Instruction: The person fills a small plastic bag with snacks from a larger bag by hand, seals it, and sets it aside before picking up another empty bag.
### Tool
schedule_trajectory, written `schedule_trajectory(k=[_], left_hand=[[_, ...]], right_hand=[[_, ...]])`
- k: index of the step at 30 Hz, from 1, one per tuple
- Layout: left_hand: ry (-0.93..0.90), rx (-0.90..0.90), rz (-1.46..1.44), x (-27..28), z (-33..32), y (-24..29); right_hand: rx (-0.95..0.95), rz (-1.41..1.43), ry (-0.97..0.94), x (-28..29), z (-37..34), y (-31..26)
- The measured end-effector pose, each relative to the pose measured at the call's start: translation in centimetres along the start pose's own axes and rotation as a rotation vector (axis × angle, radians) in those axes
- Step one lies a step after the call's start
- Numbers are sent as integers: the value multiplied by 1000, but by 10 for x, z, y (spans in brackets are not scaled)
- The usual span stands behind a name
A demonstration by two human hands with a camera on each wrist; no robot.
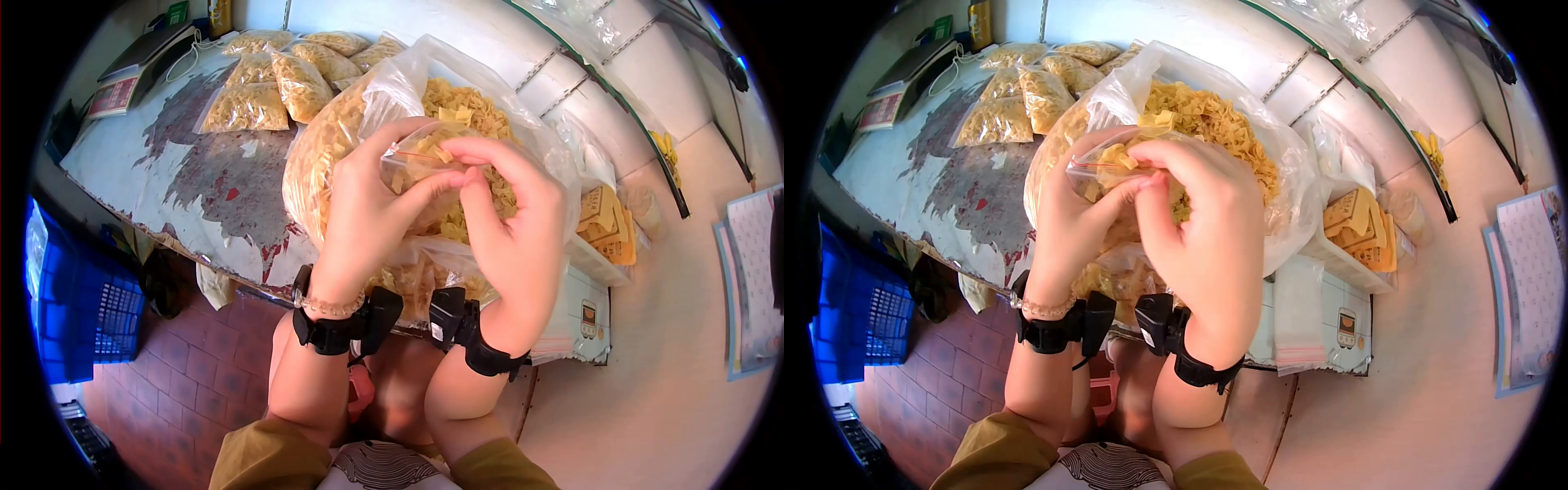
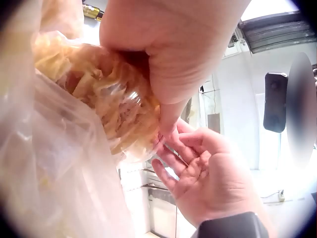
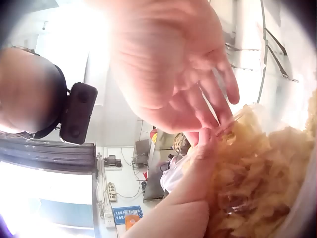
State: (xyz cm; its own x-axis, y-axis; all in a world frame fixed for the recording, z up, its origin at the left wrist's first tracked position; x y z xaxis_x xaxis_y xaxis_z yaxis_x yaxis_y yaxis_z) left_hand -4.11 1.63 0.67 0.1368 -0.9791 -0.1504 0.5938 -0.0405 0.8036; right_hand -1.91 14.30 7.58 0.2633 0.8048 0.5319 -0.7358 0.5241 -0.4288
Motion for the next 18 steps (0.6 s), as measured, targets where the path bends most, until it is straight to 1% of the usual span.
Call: schedule_trajectory(k=[1, 3, 4, 5, 7, 8, 9, 10, 11, 13, 15, 17, 18], left_hand=[[0, 1, -1, 0, -1, 0], [-15, 66, -40, 0, -2, -1], [-15, 64, -41, 0, -3, -2], [-25, 69, -39, -2, -3, -4], [-33, 72, -34, -2, -3, -4], [-50, 77, -5, -2, -4, -3], [-68, 82, 22, -3, -4, -2], [-71, 84, 21, -3, -4, -5], [-59, 69, 51, -2, -3, -10], [-52, 50, 86, 1, -2, -10], [-83, 152, 88, 3, -2, -7], [-67, 129, 84, 1, -2, -6], [-66, 104, 95, 0, -2, -2]], right_hand=[[-1, -1, 0, -3, 0, 2], [-47, 88, -57, -8, 1, 3], [-90, 65, -81, -10, 1, 4], [-88, 65, -81, -10, 1, 4], [-215, -58, -165, -14, -1, 7], [-214, -56, -166, -16, -1, 8], [-254, -45, -187, -18, -1, 12], [-297, -37, -207, -19, -1, 15], [-301, -40, -204, -18, 0, 16], [-463, 31, -318, -24, 1, 19], [-452, 41, -315, -24, 3, 19], [-460, -66, -403, -18, 4, 20], [-466, -60, -396, -14, 0, 24]])
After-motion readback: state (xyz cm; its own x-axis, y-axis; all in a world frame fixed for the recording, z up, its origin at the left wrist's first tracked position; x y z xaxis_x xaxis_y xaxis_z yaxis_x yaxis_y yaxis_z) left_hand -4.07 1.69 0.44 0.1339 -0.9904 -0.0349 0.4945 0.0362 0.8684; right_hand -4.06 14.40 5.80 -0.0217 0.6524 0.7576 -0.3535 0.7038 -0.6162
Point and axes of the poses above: each hand's wrist, its own z-axis towards the middle knuckle, its own x-axis out of the back of the hand, y = z × x, the point moved 3 cm from there along z, towards the middle knuckle, and after that the axes turned 1 degree about -y, right-handed, at the moved point
